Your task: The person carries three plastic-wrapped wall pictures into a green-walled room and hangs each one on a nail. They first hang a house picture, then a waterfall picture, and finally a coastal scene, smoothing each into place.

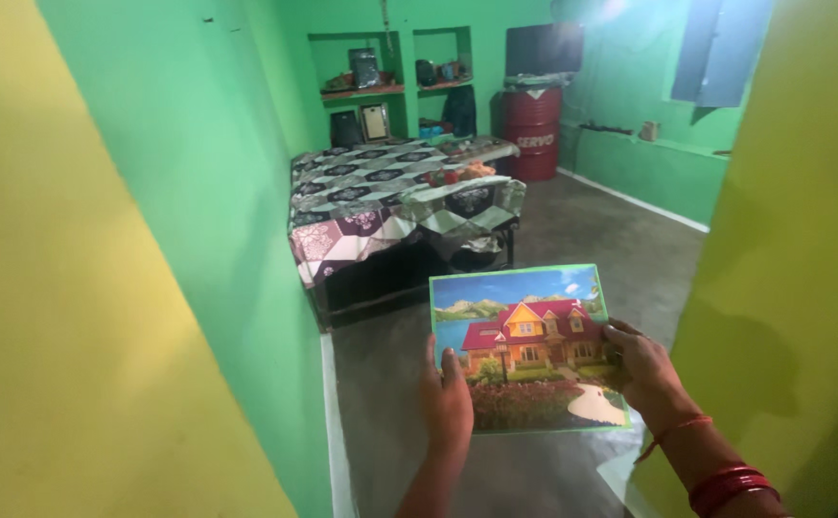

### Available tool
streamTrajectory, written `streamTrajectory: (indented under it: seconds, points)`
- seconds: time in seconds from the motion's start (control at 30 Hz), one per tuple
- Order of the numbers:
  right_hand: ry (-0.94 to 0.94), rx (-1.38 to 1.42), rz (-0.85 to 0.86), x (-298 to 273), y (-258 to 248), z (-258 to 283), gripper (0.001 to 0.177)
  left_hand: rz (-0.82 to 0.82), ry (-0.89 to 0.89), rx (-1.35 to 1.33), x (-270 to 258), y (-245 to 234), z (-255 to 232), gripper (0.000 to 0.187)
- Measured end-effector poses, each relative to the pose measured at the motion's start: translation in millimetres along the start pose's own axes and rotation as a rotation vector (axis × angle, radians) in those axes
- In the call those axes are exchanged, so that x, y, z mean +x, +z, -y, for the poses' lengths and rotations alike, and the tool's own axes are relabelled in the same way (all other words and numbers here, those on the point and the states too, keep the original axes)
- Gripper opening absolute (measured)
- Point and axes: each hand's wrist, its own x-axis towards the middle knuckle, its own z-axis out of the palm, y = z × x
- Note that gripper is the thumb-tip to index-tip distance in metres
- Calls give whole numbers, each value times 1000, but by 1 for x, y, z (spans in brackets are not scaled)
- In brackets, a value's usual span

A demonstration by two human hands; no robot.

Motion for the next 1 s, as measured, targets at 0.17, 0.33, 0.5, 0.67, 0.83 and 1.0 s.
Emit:
streamTrajectory:
  seconds: [0.17,0.33,0.5,0.67,0.83,1.0]
  points:
    - [30,-9,30,100,18,10,44,-94,102,107,83,44,14,53]
    - [55,-26,30,203,20,22,43,-124,101,52,156,99,28,53]
    - [40,-22,52,283,21,22,43,-170,169,64,213,139,40,53]
    - [65,1,56,353,27,20,43,-144,14,98,272,171,61,56]
    - [22,-6,102,433,32,14,43,-165,149,71,355,212,108,55]
    - [39,31,49,522,51,28,45,-101,239,-71,451,260,130,55]
